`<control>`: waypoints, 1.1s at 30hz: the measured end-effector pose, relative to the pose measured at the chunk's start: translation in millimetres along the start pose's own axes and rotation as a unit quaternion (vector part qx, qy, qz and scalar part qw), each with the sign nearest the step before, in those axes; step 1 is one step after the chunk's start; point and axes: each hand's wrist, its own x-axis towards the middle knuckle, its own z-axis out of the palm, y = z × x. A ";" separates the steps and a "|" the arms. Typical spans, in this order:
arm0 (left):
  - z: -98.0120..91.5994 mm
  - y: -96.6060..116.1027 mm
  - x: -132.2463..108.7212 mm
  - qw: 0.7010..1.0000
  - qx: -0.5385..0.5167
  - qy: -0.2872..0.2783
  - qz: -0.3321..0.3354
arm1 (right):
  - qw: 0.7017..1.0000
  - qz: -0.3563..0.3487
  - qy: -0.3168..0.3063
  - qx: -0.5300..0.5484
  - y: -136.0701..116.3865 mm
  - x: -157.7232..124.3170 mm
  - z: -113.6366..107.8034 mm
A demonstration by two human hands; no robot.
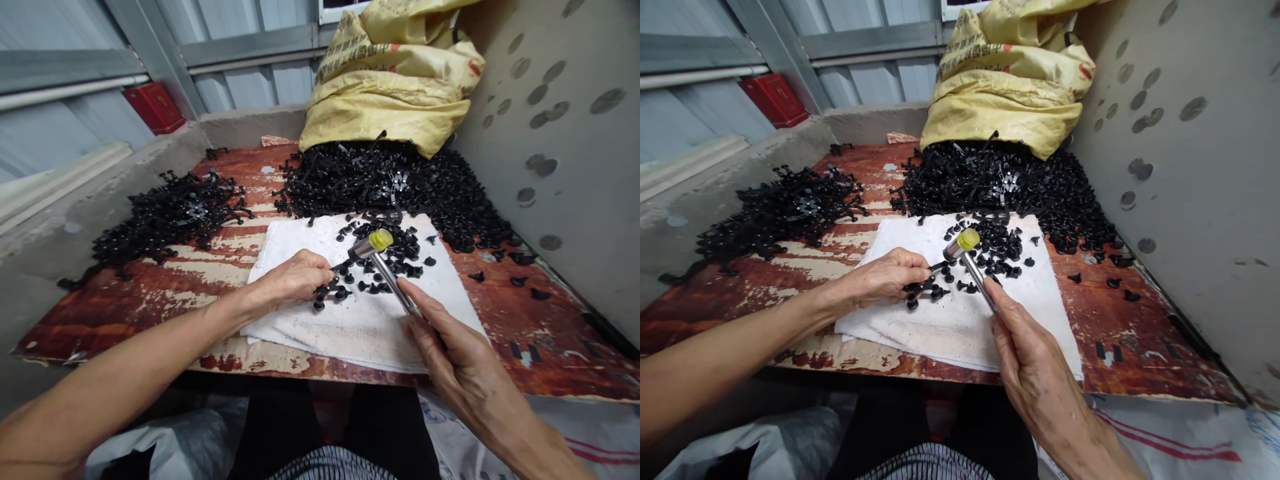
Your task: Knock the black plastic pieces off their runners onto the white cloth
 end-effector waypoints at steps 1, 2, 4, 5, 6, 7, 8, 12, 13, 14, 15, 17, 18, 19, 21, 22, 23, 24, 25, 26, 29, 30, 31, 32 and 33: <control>1.4 -0.1 -1.1 1.000 -0.001 0.006 -0.002 | 1.000 -0.016 0.002 -0.004 -4.4 1.3 -2.2; 2.4 -0.4 -1.9 1.000 -0.006 0.006 -0.004 | 0.999 -0.029 0.011 -0.009 -8.7 2.3 -4.1; 3.3 -1.9 -2.3 1.000 -0.021 0.000 -0.007 | 0.998 -0.042 0.039 -0.020 -14.9 3.1 -5.8; 3.3 -2.9 -1.9 1.000 -0.026 -0.004 -0.008 | 0.997 -0.043 0.054 -0.028 -16.1 3.0 -5.5; 3.2 -4.1 -1.2 0.999 -0.029 -0.007 -0.010 | 0.997 -0.042 0.060 -0.039 -15.8 2.9 -4.8; 2.9 -5.2 -0.3 0.999 -0.031 -0.007 -0.012 | 0.997 -0.040 0.052 -0.051 -14.5 2.9 -3.9; 2.6 -6.4 0.8 0.999 -0.033 -0.005 -0.012 | 0.997 -0.038 0.031 -0.062 -12.7 3.2 -3.3; 0.2 -10.0 4.0 0.999 -0.041 -0.010 0.003 | 0.995 -0.050 -0.027 -0.076 -11.8 6.2 -7.0; -0.7 -10.3 4.0 0.999 -0.043 -0.018 0.007 | 0.996 -0.057 -0.006 -0.068 -13.6 6.8 -8.7; -1.5 -10.2 3.7 0.998 -0.048 -0.028 0.010 | 0.996 -0.063 0.025 -0.061 -15.4 7.2 -9.8; -2.1 -9.7 3.1 0.998 -0.052 -0.035 0.011 | 0.995 -0.069 0.048 -0.055 -16.3 7.3 -10.2; -2.8 -7.5 1.1 0.998 -0.054 -0.036 0.003 | 0.993 -0.064 0.071 -0.067 -14.4 7.1 -8.7; -2.7 -6.1 0.1 0.998 -0.050 -0.031 -0.002 | 0.994 -0.065 0.017 -0.084 -11.9 7.1 -7.2; -2.5 -4.6 -0.7 0.999 -0.042 -0.025 -0.006 | 0.992 -0.067 -0.014 -0.104 -9.2 7.3 -6.0; -1.8 -2.7 -1.5 0.999 -0.026 -0.014 -0.015 | 0.993 -0.038 -0.051 -0.102 -5.5 7.6 -4.9; -1.5 -2.3 -1.4 1.000 -0.022 -0.012 -0.017 | 0.995 -0.038 -0.042 -0.087 -5.4 7.8 -5.2; -1.2 -2.3 -1.0 1.000 -0.019 -0.012 -0.021 | 0.996 -0.039 -0.026 -0.070 -6.2 7.8 -5.7; -1.0 -2.6 -0.3 0.999 -0.021 -0.014 -0.025 | 0.997 -0.043 -0.002 -0.056 -7.5 7.7 -6.2; -0.9 -3.0 0.5 0.999 -0.024 -0.018 -0.029 | 0.998 -0.047 0.013 -0.050 -8.7 7.7 -6.3; -0.9 -3.3 1.2 0.999 -0.028 -0.022 -0.031 | 0.997 -0.048 0.014 -0.052 -9.4 7.8 -6.1; -1.8 -3.7 2.2 0.999 -0.030 -0.027 -0.032 | 0.996 -0.020 -0.048 -0.074 -7.5 9.8 -3.6; -2.8 -3.6 2.0 0.999 -0.031 -0.029 -0.031 | 0.996 -0.006 -0.061 -0.071 -6.5 10.9 -2.9; -4.1 -3.5 1.6 0.998 -0.037 -0.036 -0.029 | 0.997 0.015 -0.060 -0.056 -6.1 12.1 -2.5; -5.9 -3.5 1.0 0.997 -0.053 -0.051 -0.029 | 0.997 0.044 -0.047 -0.029 -6.4 13.2 -2.5; -8.0 -3.6 0.2 0.994 -0.076 -0.072 -0.029 | 0.996 0.078 -0.034 0.009 -7.5 14.1 -2.6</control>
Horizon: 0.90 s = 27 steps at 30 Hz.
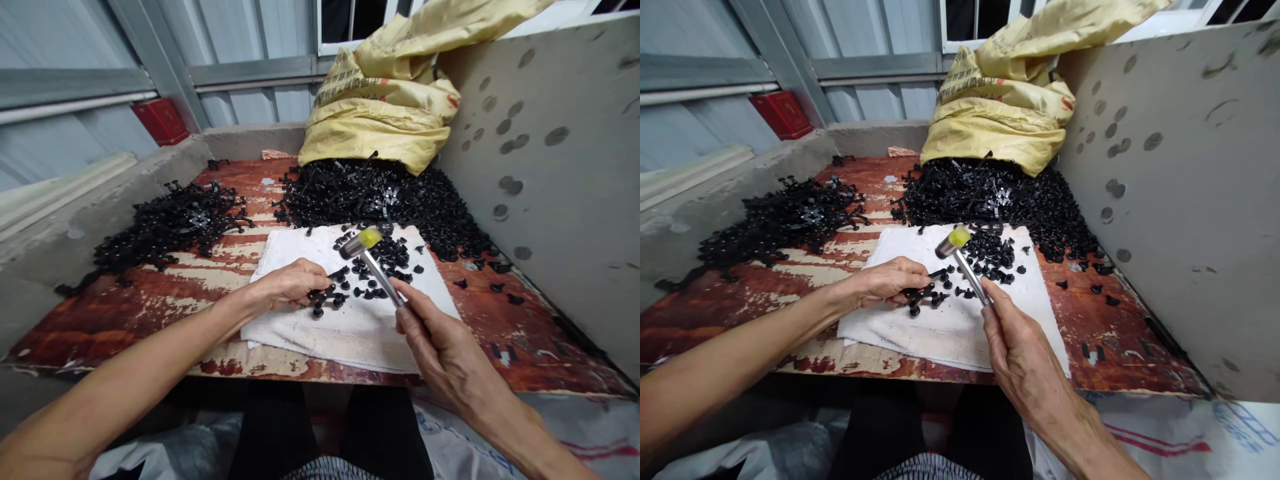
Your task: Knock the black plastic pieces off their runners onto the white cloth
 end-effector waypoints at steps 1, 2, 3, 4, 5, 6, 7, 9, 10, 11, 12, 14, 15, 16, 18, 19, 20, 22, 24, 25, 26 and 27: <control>-2.2 0.0 -1.3 0.999 -0.027 -0.026 0.000 | 0.998 0.033 0.006 0.047 -1.7 0.4 -0.2; -4.5 -0.1 -2.7 0.997 -0.055 -0.052 -0.002 | 0.993 0.067 0.000 0.093 -3.7 0.7 -0.4; -6.8 -0.4 -4.1 0.994 -0.080 -0.076 -0.005 | 0.986 0.097 -0.013 0.137 -5.7 0.9 -0.3; -8.8 -1.0 -5.6 0.991 -0.099 -0.095 -0.009 | 0.977 0.120 -0.028 0.176 -7.4 1.2 0.0; -10.6 -1.8 -7.0 0.988 -0.111 -0.109 -0.011 | 0.967 0.137 -0.043 0.209 -8.6 1.8 0.7; -12.0 -2.8 -8.3 0.986 -0.118 -0.120 -0.011 | 0.958 0.149 -0.055 0.239 -9.6 2.7 1.7; -13.0 -4.0 -9.6 0.984 -0.121 -0.129 -0.011 | 0.946 0.162 -0.064 0.272 -10.2 4.0 3.1; -13.7 -6.3 -11.6 0.982 -0.119 -0.146 -0.006 | 0.918 0.186 -0.069 0.343 -11.1 7.9 7.2; -13.5 -7.2 -12.5 0.981 -0.114 -0.156 -0.002 | 0.904 0.196 -0.069 0.375 -11.8 10.3 9.8; -12.8 -7.8 -13.4 0.980 -0.107 -0.167 0.005 | 0.890 0.205 -0.070 0.401 -12.7 12.8 12.8; -11.9 -8.1 -14.2 0.979 -0.098 -0.177 0.013 | 0.879 0.211 -0.074 0.422 -14.0 15.2 15.9; -9.2 -7.9 -16.0 0.980 -0.066 -0.185 0.039 | 0.862 0.214 -0.087 0.450 -17.5 19.5 22.2; -7.6 -7.7 -17.1 0.981 -0.043 -0.180 0.055 | 0.854 0.216 -0.092 0.464 -19.5 20.9 25.0; -5.8 -7.9 -18.5 0.983 -0.017 -0.164 0.075 | 0.847 0.218 -0.093 0.476 -21.4 21.8 27.4; -1.9 -10.0 -22.3 0.988 0.024 -0.091 0.122 | 0.840 0.222 -0.079 0.489 -24.6 21.7 31.0; 0.3 -12.1 -24.7 0.989 0.032 -0.040 0.142 | 0.840 0.223 -0.064 0.490 -25.7 21.0 32.4; 2.8 -14.9 -27.4 0.987 0.028 0.013 0.155 | 0.842 0.223 -0.046 0.489 -26.4 19.9 33.5; 8.2 -21.3 -32.6 0.985 -0.018 0.086 0.149 | 0.849 0.221 -0.014 0.480 -26.9 17.3 35.5; 13.8 -26.4 -36.8 0.987 -0.074 0.089 0.116 | 0.858 0.217 0.006 0.465 -26.9 14.5 37.5; 16.1 -27.7 -38.0 0.987 -0.096 0.075 0.108 | 0.864 0.213 0.009 0.457 -26.9 13.2 38.4; 17.9 -28.0 -38.7 0.986 -0.109 0.066 0.112 | 0.870 0.207 0.008 0.448 -26.9 11.9 39.2; 18.9 -27.2 -38.7 0.983 -0.111 0.066 0.127 | 0.876 0.199 0.006 0.439 -26.9 10.7 39.9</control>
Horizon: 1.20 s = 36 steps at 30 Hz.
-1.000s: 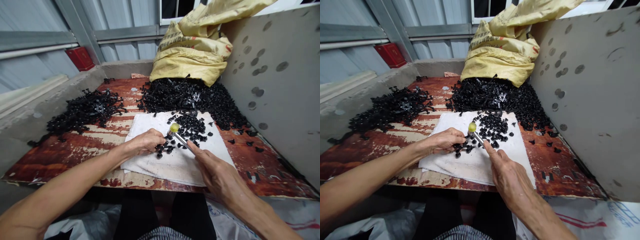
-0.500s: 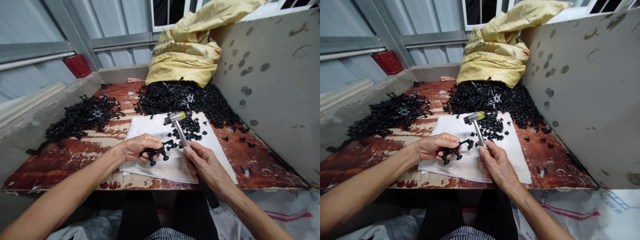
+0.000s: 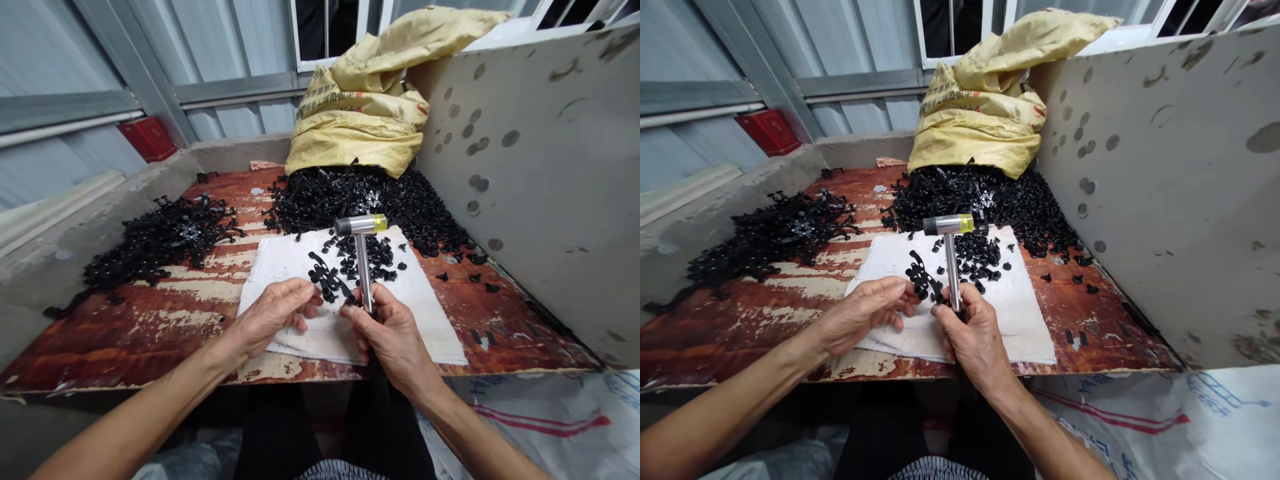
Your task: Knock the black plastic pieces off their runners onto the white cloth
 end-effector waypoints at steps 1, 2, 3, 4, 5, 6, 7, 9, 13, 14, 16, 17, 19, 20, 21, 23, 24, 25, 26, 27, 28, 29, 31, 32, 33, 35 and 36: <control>0.6 1.4 0.9 1.000 0.006 0.010 0.022 | 1.000 -0.010 -0.005 -0.011 0.8 -1.0 0.2; 0.7 3.3 2.5 0.999 0.014 0.028 0.043 | 0.999 -0.022 -0.011 -0.022 1.5 -2.0 0.5; 0.2 5.6 4.7 0.997 0.022 0.051 0.056 | 0.999 -0.035 -0.015 -0.032 2.0 -2.9 0.9; -0.6 7.9 7.1 0.995 0.028 0.068 0.062 | 0.998 -0.050 -0.018 -0.040 2.3 -3.8 1.3; -1.5 9.9 9.6 0.995 0.032 0.075 0.064 | 0.997 -0.065 -0.019 -0.048 2.5 -4.7 1.9; -2.5 11.5 12.0 0.995 0.032 0.068 0.065 | 0.995 -0.079 -0.020 -0.055 2.4 -5.5 2.7; -3.4 12.3 14.2 0.996 0.028 0.049 0.067 | 0.994 -0.091 -0.021 -0.062 2.0 -6.3 3.6; -5.1 11.9 18.0 0.997 0.012 -0.006 0.074 | 0.991 -0.111 -0.026 -0.073 0.6 -7.8 5.4; -10.7 5.5 23.4 0.992 -0.058 -0.096 0.063 | 0.988 -0.118 -0.059 -0.080 -4.2 -10.5 7.1; -12.8 4.1 24.3 0.990 -0.071 -0.107 0.055 | 0.988 -0.110 -0.074 -0.078 -5.1 -11.2 7.0; -16.7 3.0 25.1 0.989 -0.079 -0.111 0.049 | 0.990 -0.066 -0.108 -0.059 -5.6 -12.7 6.2; -18.4 3.3 24.8 0.990 -0.077 -0.107 0.054 | 0.991 -0.035 -0.121 -0.042 -5.1 -13.4 5.9; -20.9 4.8 23.1 0.990 -0.067 -0.099 0.072 | 0.992 0.021 -0.126 0.005 -2.7 -14.9 5.5; -21.8 5.5 22.0 0.990 -0.058 -0.099 0.082 | 0.992 0.038 -0.119 0.026 -0.9 -15.6 5.6; -22.6 5.7 20.8 0.989 -0.048 -0.104 0.089 | 0.992 0.043 -0.108 0.042 0.9 -16.3 5.8; -24.0 4.5 19.1 0.988 -0.030 -0.112 0.097 | 0.993 0.044 -0.093 0.061 4.6 -17.4 6.2; -24.6 3.2 18.7 0.988 -0.024 -0.113 0.099 | 0.993 0.044 -0.089 0.064 6.2 -17.8 6.3; -25.2 1.6 18.5 0.988 -0.020 -0.112 0.101 | 0.993 0.043 -0.088 0.065 7.6 -18.2 6.4; -25.7 0.2 18.4 0.988 -0.014 -0.111 0.102 | 0.993 0.043 -0.087 0.066 8.8 -18.6 6.5; -26.1 -0.8 18.4 0.989 -0.006 -0.109 0.104 | 0.993 0.041 -0.087 0.066 9.8 -18.9 6.7; -26.5 -1.0 18.2 0.988 0.006 -0.107 0.108 | 0.993 0.040 -0.086 0.065 10.5 -19.2 6.8; -26.8 -0.4 17.7 0.988 0.023 -0.105 0.113 | 0.994 0.037 -0.086 0.063 11.0 -19.4 7.1; -27.8 3.2 15.7 0.984 0.070 -0.105 0.125 | 0.994 0.034 -0.084 0.059 11.6 -19.5 7.8; -28.5 5.7 14.2 0.982 0.096 -0.105 0.128 | 0.994 0.033 -0.082 0.058 11.8 -19.4 8.1; -29.1 8.4 12.5 0.978 0.122 -0.107 0.129 | 0.995 0.032 -0.080 0.056 11.9 -19.3 8.4; -29.8 12.6 9.1 0.970 0.172 -0.113 0.129 | 0.995 0.032 -0.075 0.056 12.2 -18.9 8.8; -29.6 13.8 7.5 0.965 0.193 -0.116 0.134 | 0.995 0.033 -0.073 0.057 12.6 -18.8 8.9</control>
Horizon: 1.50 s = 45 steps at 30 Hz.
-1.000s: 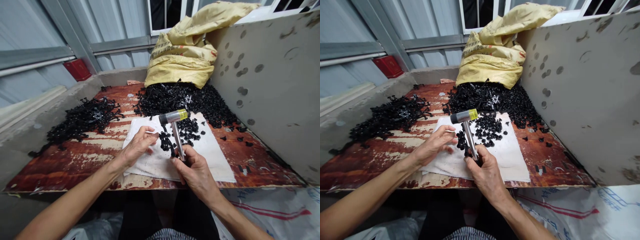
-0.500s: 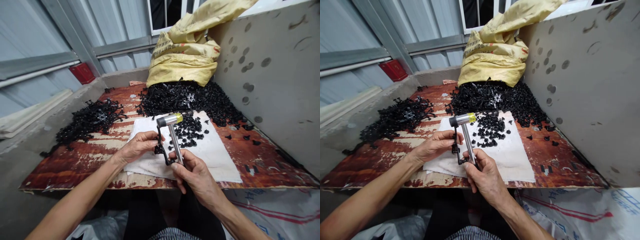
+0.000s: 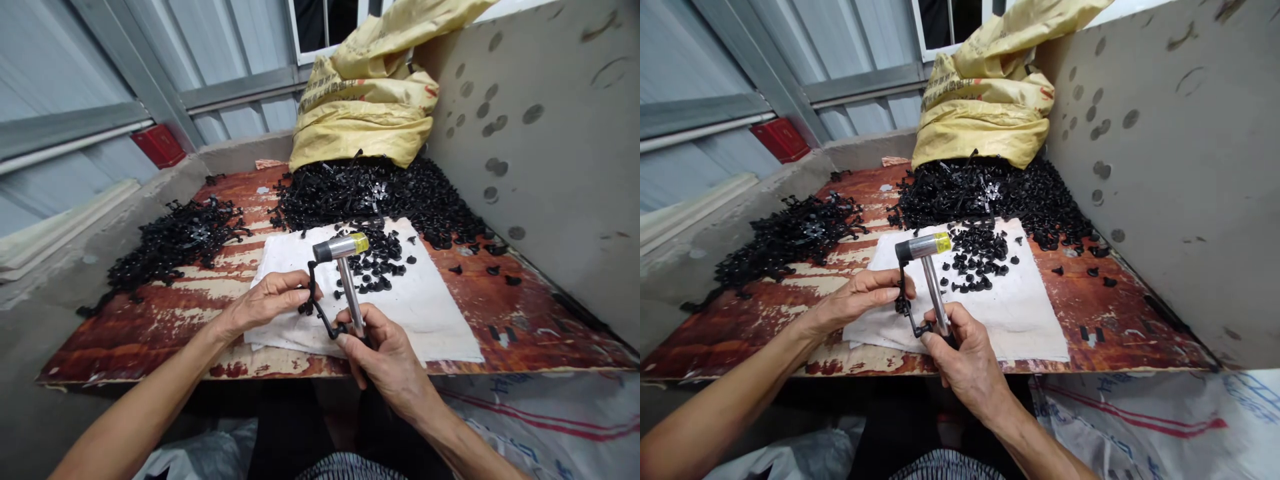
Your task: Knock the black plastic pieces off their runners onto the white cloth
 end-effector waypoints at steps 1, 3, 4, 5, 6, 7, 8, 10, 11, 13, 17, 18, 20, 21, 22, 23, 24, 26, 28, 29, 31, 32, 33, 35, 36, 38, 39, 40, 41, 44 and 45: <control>0.8 1.1 -0.9 1.000 0.020 -0.002 0.008 | 1.000 0.001 0.002 0.001 0.5 0.2 0.0; 4.6 1.9 -1.8 0.998 0.055 0.007 0.028 | 1.000 0.006 0.004 0.005 1.8 0.6 -0.3; 7.2 2.1 -1.7 0.997 0.069 0.015 0.033 | 1.000 0.010 0.006 0.006 2.6 0.8 -0.5; 9.9 2.3 -1.1 0.996 0.079 0.023 0.032 | 1.000 0.014 0.008 0.008 3.4 1.1 -0.9; 12.5 2.7 0.0 0.996 0.085 0.026 0.027 | 1.000 0.019 0.010 0.010 4.1 1.4 -1.3; 14.5 3.3 1.6 0.996 0.085 0.023 0.022 | 1.000 0.024 0.011 0.012 4.6 1.7 -1.9; 15.7 4.1 3.7 0.996 0.083 0.016 0.017 | 0.999 0.028 0.010 0.014 4.8 1.7 -2.7; 15.7 5.9 9.6 0.997 0.078 0.003 0.008 | 0.999 0.033 0.011 0.019 4.2 1.0 -5.1; 14.5 6.6 13.2 0.997 0.078 0.001 -0.001 | 0.999 0.034 0.015 0.025 3.2 0.2 -6.7; 10.5 7.1 21.6 0.996 0.082 0.006 -0.032 | 0.998 0.033 0.031 0.045 0.8 -2.4 -11.0; 1.7 3.9 39.9 0.993 0.079 -0.028 -0.081 | 0.993 0.021 0.083 0.083 -3.2 -7.6 -21.6; 0.0 2.8 44.0 0.993 0.071 -0.044 -0.087 | 0.991 0.018 0.094 0.089 -3.4 -8.3 -23.9; -2.8 1.5 51.0 0.992 0.051 -0.067 -0.093 | 0.990 0.018 0.106 0.097 -3.1 -8.8 -27.3; -4.0 1.5 53.9 0.992 0.043 -0.075 -0.092 | 0.989 0.020 0.106 0.099 -2.8 -8.6 -28.3; -5.0 1.8 56.3 0.992 0.038 -0.081 -0.091 | 0.989 0.022 0.104 0.100 -2.5 -8.4 -29.0; -5.9 2.4 58.4 0.991 0.037 -0.090 -0.091 | 0.989 0.025 0.101 0.100 -2.3 -8.1 -29.5; -6.8 3.2 60.2 0.990 0.041 -0.098 -0.091 | 0.990 0.027 0.100 0.100 -2.2 -7.8 -29.8; -8.1 4.8 63.0 0.988 0.052 -0.111 -0.095 | 0.989 0.028 0.100 0.101 -2.5 -7.3 -30.1; -9.0 5.5 65.0 0.986 0.059 -0.119 -0.097 | 0.989 0.029 0.101 0.102 -3.0 -7.0 -30.4; -9.3 5.5 65.8 0.986 0.059 -0.121 -0.097 | 0.989 0.029 0.101 0.103 -3.3 -6.8 -30.6; -9.7 4.6 67.1 0.986 0.056 -0.124 -0.095 | 0.989 0.030 0.098 0.106 -3.4 -6.5 -30.8; -9.9 3.9 67.6 0.986 0.055 -0.126 -0.094 | 0.989 0.031 0.097 0.107 -3.3 -6.4 -30.9; -10.1 3.0 68.1 0.986 0.053 -0.130 -0.094 | 0.989 0.031 0.096 0.109 -3.0 -6.3 -31.0; -10.4 1.1 68.9 0.985 0.050 -0.136 -0.094 | 0.989 0.031 0.095 0.112 -2.2 -6.4 -31.2; -10.5 0.2 69.3 0.985 0.048 -0.138 -0.094 | 0.989 0.032 0.095 0.112 -1.9 -6.6 -31.3; -10.5 -1.4 69.9 0.985 0.046 -0.137 -0.094 | 0.989 0.032 0.093 0.114 -1.5 -7.0 -31.5; -10.4 -1.9 70.2 0.985 0.046 -0.136 -0.094 | 0.989 0.032 0.092 0.115 -1.6 -7.1 -31.7; -10.3 -2.2 70.4 0.985 0.046 -0.134 -0.095 | 0.989 0.032 0.090 0.116 -1.7 -7.1 -31.8; -10.1 -2.3 70.5 0.985 0.047 -0.134 -0.096 | 0.989 0.032 0.090 0.117 -2.0 -7.0 -31.9; -9.8 -1.7 70.3 0.985 0.048 -0.132 -0.097 | 0.988 0.034 0.092 0.119 -3.0 -6.4 -32.2; -9.8 -1.5 70.2 0.985 0.048 -0.132 -0.096 | 0.988 0.034 0.093 0.119 -3.3 -6.2 -32.3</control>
